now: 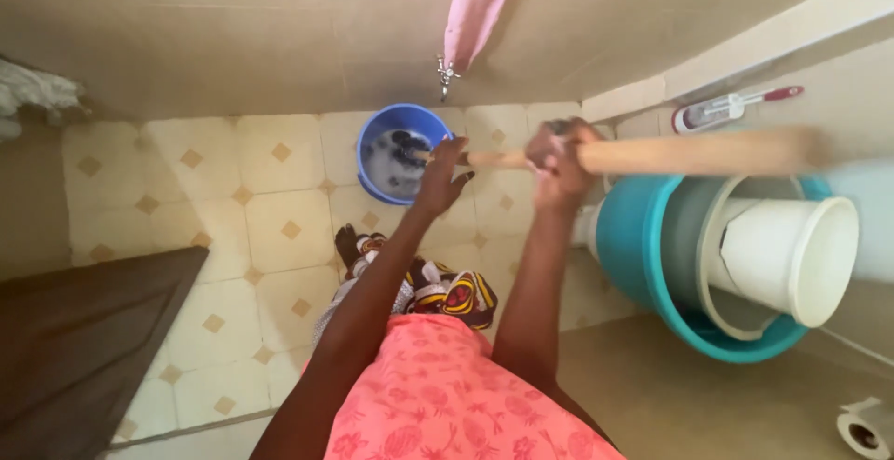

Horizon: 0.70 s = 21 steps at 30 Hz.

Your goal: Mopping the bathroom floor with a mop and a bucket of soapy water.

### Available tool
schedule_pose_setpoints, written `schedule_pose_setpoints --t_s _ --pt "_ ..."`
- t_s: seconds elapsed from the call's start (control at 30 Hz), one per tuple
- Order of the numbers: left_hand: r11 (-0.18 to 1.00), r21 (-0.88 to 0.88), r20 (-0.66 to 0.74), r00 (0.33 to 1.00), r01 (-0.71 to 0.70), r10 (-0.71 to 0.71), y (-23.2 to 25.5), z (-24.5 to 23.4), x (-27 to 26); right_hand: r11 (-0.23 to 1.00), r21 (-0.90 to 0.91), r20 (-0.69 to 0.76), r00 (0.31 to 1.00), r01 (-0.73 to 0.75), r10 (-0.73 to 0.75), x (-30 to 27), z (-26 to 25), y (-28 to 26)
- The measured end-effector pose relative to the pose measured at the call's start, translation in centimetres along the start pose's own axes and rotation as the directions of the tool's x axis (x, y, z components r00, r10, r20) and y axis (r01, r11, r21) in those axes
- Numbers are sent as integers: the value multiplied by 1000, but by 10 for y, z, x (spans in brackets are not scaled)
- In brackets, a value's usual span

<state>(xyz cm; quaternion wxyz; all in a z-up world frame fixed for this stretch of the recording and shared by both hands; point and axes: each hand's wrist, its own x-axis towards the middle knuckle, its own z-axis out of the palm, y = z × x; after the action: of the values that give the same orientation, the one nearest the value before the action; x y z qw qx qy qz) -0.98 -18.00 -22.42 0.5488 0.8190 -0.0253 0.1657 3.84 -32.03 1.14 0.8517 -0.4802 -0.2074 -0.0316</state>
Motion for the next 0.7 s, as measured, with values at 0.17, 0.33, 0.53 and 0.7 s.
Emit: schedule_pose_setpoints --t_s 0.17,0.33,0.53,0.7 --pt "998 -55 -59 998 -22 19 43 20 -2 991 -68 -9 993 118 -118 -13 40 -103" --pt "988 -150 -145 987 46 -68 47 63 -21 992 -73 -2 995 103 -104 -35 35 -138" --pt "996 -60 -188 980 59 -69 86 61 -11 958 -219 -192 954 186 -230 -49 22 -180" --pt "998 -66 -100 995 -18 11 138 38 -2 900 -359 -290 887 247 -359 -70 30 -237"
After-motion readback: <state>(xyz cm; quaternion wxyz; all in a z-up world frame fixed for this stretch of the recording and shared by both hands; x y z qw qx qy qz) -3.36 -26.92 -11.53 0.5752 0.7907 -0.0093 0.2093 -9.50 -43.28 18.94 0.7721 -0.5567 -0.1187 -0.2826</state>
